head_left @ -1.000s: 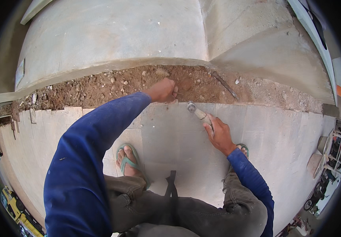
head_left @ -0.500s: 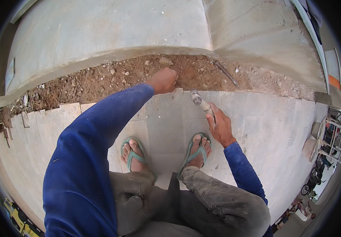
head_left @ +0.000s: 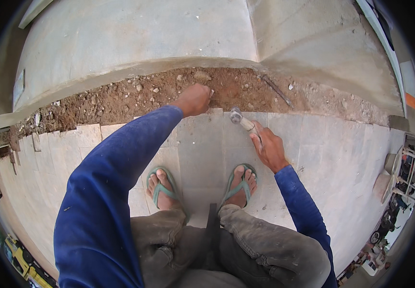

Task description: The person uses a hammer and a metal chisel to chip away at the edges of light-colored stone tiles on a set of outdoor stairs. They repeatedly strike the chisel to break off small fragments of the tile material, working along the seam where the tile meets the underlying substrate.

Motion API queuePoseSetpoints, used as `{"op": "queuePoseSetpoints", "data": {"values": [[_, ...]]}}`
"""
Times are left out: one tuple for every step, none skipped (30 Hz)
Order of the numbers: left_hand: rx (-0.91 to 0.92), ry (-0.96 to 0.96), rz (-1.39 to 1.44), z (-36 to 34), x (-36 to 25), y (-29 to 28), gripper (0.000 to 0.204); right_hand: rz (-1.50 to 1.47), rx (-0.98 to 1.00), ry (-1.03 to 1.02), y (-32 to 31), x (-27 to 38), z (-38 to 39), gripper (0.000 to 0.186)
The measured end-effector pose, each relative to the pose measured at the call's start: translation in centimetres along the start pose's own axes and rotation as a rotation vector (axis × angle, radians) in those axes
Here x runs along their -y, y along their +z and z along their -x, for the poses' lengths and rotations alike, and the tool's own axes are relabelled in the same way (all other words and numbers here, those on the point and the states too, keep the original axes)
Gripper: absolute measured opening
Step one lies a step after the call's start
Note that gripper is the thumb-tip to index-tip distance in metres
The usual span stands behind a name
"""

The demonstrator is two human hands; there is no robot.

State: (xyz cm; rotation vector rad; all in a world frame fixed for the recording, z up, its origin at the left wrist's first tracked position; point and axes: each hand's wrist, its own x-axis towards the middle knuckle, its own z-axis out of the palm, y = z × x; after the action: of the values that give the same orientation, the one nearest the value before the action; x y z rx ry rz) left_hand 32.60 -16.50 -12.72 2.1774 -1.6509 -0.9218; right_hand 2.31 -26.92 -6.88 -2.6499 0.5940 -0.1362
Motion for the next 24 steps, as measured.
{"op": "queuePoseSetpoints", "data": {"values": [[-0.003,-0.005,0.010,0.2,0.1,0.0,0.017,-0.053,-0.054,-0.025,0.3,0.4,0.3,0.044],[-0.006,-0.009,0.019,0.3,0.3,-0.1,0.016,-0.106,-0.109,-0.050,0.5,0.7,0.5,0.044],[-0.013,-0.004,0.030,0.1,0.3,0.0,0.016,-0.053,-0.064,-0.023,0.4,0.3,0.4,0.044],[0.003,-0.001,-0.001,-0.1,0.2,0.2,0.016,-0.001,-0.019,0.005,0.5,-0.4,0.2,0.044],[0.020,0.003,-0.033,-0.2,0.0,0.5,0.015,0.052,0.026,0.034,0.5,-0.8,0.2,0.044],[0.038,-0.005,-0.067,0.0,0.2,0.5,0.015,0.021,0.009,0.031,0.5,-0.4,0.0,0.044],[0.033,-0.006,-0.041,0.3,0.4,0.4,0.015,-0.010,-0.008,0.029,0.3,0.3,-0.1,0.044],[0.028,-0.008,-0.015,0.5,0.7,0.3,0.015,-0.041,-0.025,0.027,0.2,0.7,-0.2,0.044],[0.024,-0.002,0.016,0.6,0.7,0.4,0.015,-0.002,-0.015,0.026,0.4,0.3,0.2,0.043],[0.010,0.004,0.030,0.6,0.7,0.6,0.015,0.037,-0.004,0.024,0.9,-0.4,0.5,0.043],[-0.004,0.010,0.045,0.6,0.7,0.7,0.015,0.075,0.006,0.023,1.1,-0.9,0.8,0.043],[-0.020,0.014,0.055,0.6,0.8,0.5,0.015,0.068,0.008,0.036,0.9,-0.7,0.5,0.042],[-0.020,0.010,0.053,0.6,0.9,0.3,0.016,0.062,0.009,0.050,0.7,-0.4,0.1,0.042],[-0.019,0.007,0.051,0.6,1.0,0.2,0.016,0.055,0.010,0.063,0.5,-0.1,-0.2,0.042],[-0.014,0.006,0.055,0.7,0.7,0.1,0.016,0.041,-0.009,0.060,0.7,-0.2,0.1,0.042],[-0.012,0.003,0.055,0.6,0.5,0.1,0.017,0.027,-0.029,0.056,1.1,-0.3,0.6,0.042],[-0.010,0.000,0.056,0.6,0.2,0.0,0.017,0.013,-0.049,0.052,1.3,-0.4,1.2,0.043],[-0.015,-0.008,0.046,0.4,0.4,-0.3,0.017,0.017,-0.035,0.063,1.1,0.0,0.8,0.043],[-0.011,-0.017,0.048,0.4,0.5,-0.6,0.018,0.021,-0.021,0.074,0.7,0.4,0.5,0.042],[-0.007,-0.026,0.049,0.5,0.6,-0.7,0.018,0.024,-0.008,0.085,0.6,0.8,0.1,0.042],[0.005,-0.029,0.061,0.6,0.1,-0.6,0.019,0.016,0.009,0.112,0.7,0.9,0.5,0.042],[0.009,-0.026,0.085,0.5,-0.2,-0.7,0.019,0.008,0.026,0.140,1.1,1.0,0.9,0.042],[0.014,-0.023,0.109,0.5,-0.4,-0.8,0.020,0.000,0.042,0.168,1.3,1.0,1.3,0.043],[0.013,-0.028,0.125,0.4,-0.3,-1.1,0.021,-0.025,0.033,0.179,1.3,1.3,1.0,0.042]]}}
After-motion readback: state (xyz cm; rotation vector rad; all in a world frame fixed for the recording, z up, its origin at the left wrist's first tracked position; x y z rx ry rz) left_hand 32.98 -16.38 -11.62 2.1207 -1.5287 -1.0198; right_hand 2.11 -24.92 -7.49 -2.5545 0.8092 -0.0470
